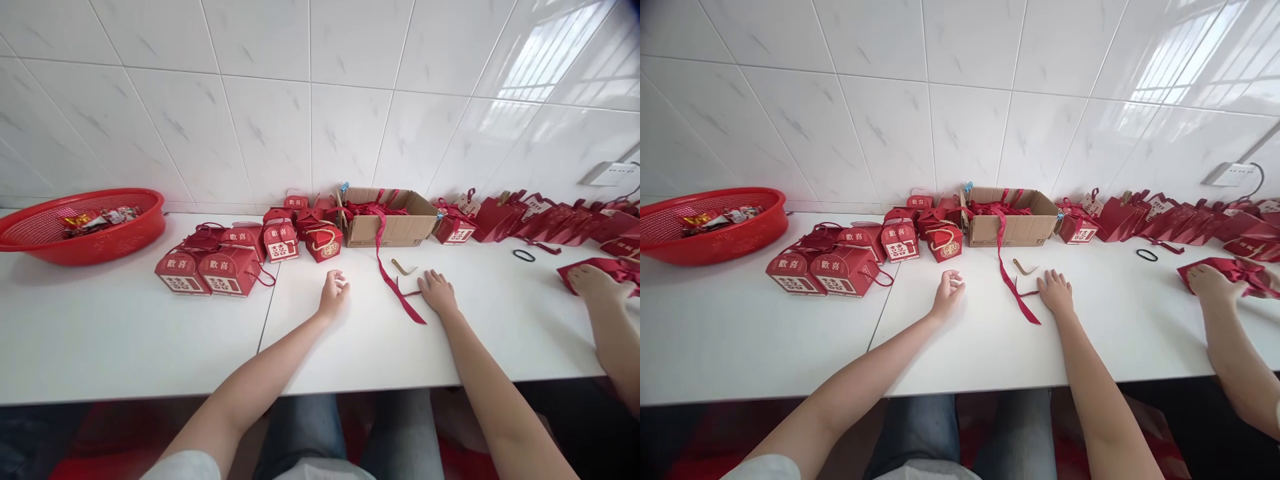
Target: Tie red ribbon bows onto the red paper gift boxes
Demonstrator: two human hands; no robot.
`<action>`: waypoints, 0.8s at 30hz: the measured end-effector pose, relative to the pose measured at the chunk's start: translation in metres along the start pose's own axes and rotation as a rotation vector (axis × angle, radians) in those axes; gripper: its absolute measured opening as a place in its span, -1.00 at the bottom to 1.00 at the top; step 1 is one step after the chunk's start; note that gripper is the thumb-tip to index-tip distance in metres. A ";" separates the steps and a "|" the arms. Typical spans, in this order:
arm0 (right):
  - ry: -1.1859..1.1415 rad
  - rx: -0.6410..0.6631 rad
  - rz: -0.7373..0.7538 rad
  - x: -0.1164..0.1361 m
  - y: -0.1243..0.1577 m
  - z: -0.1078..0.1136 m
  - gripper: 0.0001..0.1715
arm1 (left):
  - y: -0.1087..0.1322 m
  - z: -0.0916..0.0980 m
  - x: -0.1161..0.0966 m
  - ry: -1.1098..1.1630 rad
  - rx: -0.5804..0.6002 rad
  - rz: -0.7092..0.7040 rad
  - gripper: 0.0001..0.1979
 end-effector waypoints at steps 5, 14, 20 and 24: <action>-0.023 0.003 0.028 0.003 0.024 0.001 -0.32 | 0.012 0.048 -0.046 -0.155 -0.059 -0.239 -0.62; -0.060 -0.020 0.055 0.005 0.029 0.005 -0.36 | 0.020 0.257 -0.055 -0.902 -0.611 0.081 -0.02; -0.071 -0.039 0.060 0.004 0.029 0.007 -0.40 | -0.005 0.283 -0.023 -0.888 -0.451 0.308 0.05; -0.069 -0.043 0.064 0.002 0.028 0.006 -0.40 | -0.007 0.280 -0.026 -0.889 -0.430 0.238 -0.01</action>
Point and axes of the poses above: each hand's wrist, its own y-axis away from the middle knuckle, its own z-axis out of the back of the hand, x = y × z, the point moved 3 cm from there along -y, towards the middle knuckle, and after that the axes turned 4 degrees about y, right-handed, at the moved point
